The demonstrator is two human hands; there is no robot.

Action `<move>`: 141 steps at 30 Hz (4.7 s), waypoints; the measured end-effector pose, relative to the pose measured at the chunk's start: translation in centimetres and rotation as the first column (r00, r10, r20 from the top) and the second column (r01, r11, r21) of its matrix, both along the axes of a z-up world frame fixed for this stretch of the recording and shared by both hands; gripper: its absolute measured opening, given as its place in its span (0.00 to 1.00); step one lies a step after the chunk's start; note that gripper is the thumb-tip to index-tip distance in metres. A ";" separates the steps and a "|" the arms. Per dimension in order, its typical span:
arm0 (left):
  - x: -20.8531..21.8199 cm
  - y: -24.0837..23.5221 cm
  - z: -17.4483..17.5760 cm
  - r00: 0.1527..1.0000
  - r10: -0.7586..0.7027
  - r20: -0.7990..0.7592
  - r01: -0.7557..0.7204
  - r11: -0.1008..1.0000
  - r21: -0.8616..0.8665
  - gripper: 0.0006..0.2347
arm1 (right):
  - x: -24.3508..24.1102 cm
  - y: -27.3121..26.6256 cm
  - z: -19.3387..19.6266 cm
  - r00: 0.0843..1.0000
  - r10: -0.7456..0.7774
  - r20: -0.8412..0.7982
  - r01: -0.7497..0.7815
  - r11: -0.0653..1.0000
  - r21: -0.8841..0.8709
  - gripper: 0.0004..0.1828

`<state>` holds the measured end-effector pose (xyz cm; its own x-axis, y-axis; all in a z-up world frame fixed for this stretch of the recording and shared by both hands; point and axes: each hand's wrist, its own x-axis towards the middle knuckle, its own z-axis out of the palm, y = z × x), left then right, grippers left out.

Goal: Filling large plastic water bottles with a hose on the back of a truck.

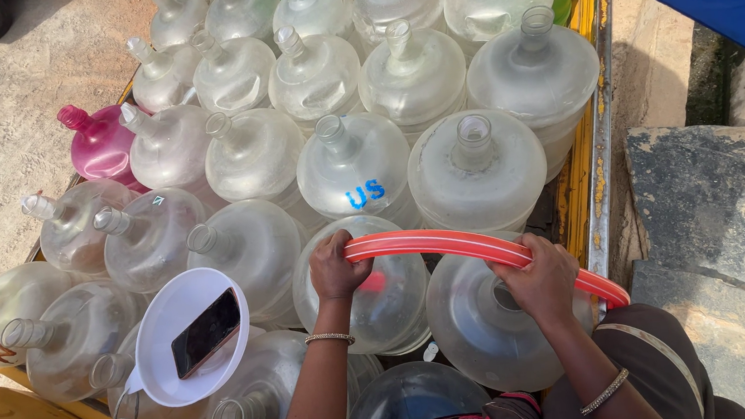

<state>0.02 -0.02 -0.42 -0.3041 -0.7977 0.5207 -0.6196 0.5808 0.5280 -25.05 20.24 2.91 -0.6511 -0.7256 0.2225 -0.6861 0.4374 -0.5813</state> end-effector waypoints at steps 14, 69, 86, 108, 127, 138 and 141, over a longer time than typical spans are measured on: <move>-0.1 0.0 0.0 1.000 0.010 0.012 -0.010 1.000 0.019 0.16 | 0.0 0.0 0.2 1.000 0.001 0.005 -0.001 1.000 0.006 0.25; 0.0 -0.3 -0.4 0.998 -0.037 0.048 0.038 0.999 -0.022 0.16 | -9.6 7.8 -9.5 0.996 0.087 0.000 -0.087 0.996 -0.004 0.46; 0.1 -0.3 -0.3 0.999 0.023 0.025 -0.024 0.999 0.035 0.14 | -21.7 15.2 -15.6 0.945 -0.256 0.204 0.094 0.810 0.580 0.32; 0.3 -0.6 -0.6 0.996 0.040 0.083 -0.039 0.999 -0.010 0.13 | -9.2 7.8 -7.8 1.000 -0.010 0.025 0.010 1.000 0.027 0.16; 0.7 -0.9 -1.2 0.987 0.080 0.143 -0.081 0.997 0.001 0.13 | -7.7 4.1 -1.9 0.960 0.276 0.054 -0.259 0.941 -0.217 0.20; 1.0 -1.7 -2.3 0.982 0.127 0.137 -0.127 0.992 -0.008 0.12 | -5.4 -6.3 0.5 0.961 0.270 0.050 -0.274 0.954 0.119 0.16; 0.7 -1.1 -1.2 0.983 0.149 0.104 -0.152 0.988 0.022 0.11 | -3.6 -6.4 2.1 0.960 0.268 0.080 -0.278 0.948 0.153 0.16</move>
<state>0.69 -1.14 -1.65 -0.2299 -0.8531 0.4683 -0.7499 0.4620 0.4734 -28.70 13.84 5.02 -0.4315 -0.9004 0.0554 -0.7597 0.3296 -0.5605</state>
